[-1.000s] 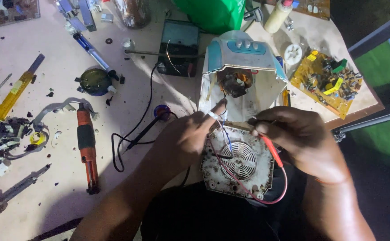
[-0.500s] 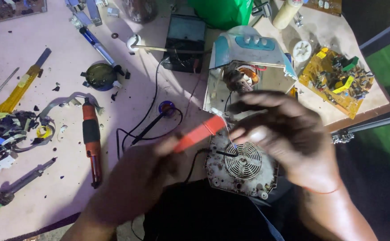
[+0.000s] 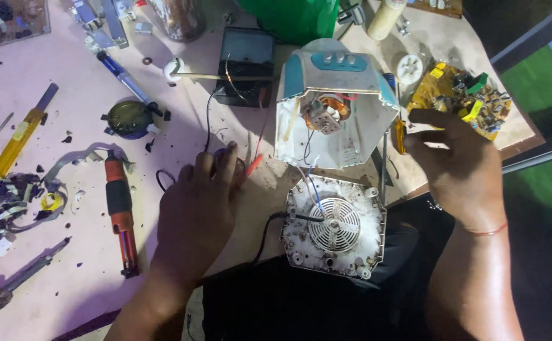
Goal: Repairing an electronic motor by testing circuits with a multimeter and using a screwdriver to adjust internal components.
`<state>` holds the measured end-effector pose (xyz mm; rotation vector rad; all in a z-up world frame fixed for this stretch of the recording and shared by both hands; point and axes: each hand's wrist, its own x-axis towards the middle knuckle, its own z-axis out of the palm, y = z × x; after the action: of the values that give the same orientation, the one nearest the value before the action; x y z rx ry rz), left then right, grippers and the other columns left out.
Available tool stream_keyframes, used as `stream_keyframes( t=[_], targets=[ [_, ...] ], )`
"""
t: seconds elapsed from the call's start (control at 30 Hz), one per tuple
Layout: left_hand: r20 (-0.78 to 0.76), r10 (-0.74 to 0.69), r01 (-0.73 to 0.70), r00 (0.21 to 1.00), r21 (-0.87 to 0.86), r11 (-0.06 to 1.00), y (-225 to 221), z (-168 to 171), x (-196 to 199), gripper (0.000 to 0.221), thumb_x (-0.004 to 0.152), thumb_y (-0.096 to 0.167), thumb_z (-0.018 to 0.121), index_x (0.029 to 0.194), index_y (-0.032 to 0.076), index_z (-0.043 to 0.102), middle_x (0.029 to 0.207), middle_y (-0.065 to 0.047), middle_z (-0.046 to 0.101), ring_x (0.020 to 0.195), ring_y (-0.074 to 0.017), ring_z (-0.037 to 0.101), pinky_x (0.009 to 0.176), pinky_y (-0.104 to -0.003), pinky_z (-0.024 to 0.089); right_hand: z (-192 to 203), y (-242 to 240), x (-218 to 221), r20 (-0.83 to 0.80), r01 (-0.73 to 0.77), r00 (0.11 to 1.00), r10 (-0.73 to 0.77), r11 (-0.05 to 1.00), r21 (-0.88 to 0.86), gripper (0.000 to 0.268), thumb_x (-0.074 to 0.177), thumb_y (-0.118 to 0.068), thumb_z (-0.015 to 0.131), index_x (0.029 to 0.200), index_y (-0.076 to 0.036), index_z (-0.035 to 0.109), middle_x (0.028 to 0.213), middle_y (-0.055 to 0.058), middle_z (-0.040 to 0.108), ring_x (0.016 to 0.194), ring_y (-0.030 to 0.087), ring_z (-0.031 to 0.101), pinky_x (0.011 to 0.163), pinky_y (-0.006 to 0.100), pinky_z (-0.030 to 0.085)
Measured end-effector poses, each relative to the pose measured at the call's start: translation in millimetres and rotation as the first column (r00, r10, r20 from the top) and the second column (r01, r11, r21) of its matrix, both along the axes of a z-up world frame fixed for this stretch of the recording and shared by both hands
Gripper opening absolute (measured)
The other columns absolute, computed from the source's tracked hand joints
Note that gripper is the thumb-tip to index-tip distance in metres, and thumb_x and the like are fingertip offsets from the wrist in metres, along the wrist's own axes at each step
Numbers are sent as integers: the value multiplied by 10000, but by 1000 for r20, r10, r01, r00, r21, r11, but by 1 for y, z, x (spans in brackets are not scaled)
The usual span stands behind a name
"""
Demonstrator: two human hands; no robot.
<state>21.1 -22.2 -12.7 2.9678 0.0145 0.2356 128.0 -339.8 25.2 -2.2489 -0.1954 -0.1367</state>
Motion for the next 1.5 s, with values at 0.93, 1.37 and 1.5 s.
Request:
stream_keyframes(
  t=[0.93, 1.37, 1.5],
  targets=[
    [581, -44, 316, 813, -375, 871, -36, -13, 70, 414, 1077, 289, 500, 1013, -40, 744, 928, -198, 725, 869, -322, 719, 739, -363, 583, 7, 26, 11, -128, -58, 990, 52, 997, -43, 219, 1017, -222, 641, 912, -29, 633, 592, 133, 681, 557, 245, 704, 590, 385, 505],
    [648, -154, 610, 745, -570, 551, -44, -41, 65, 594, 1092, 118, 665, 1582, 64, 333, 1677, -220, 323, 1608, -384, 370, 1383, -523, 376, 35, -11, 28, -2, 31, 1000, -31, 1000, -4, 558, 1077, -468, 510, 1435, -67, 659, 1098, 116, 735, 736, 224, 709, 576, 341, 593],
    [696, -238, 694, 678, -497, 522, -58, -36, 63, 588, 1159, 87, 562, 1638, 57, 222, 1677, -218, 377, 1606, -381, 419, 1393, -468, 392, -13, -46, 69, -192, 120, 972, -135, 989, -87, 193, 1005, -203, 648, 1133, -114, 761, 1121, -1, 751, 664, 146, 682, 527, 281, 548]
  ],
)
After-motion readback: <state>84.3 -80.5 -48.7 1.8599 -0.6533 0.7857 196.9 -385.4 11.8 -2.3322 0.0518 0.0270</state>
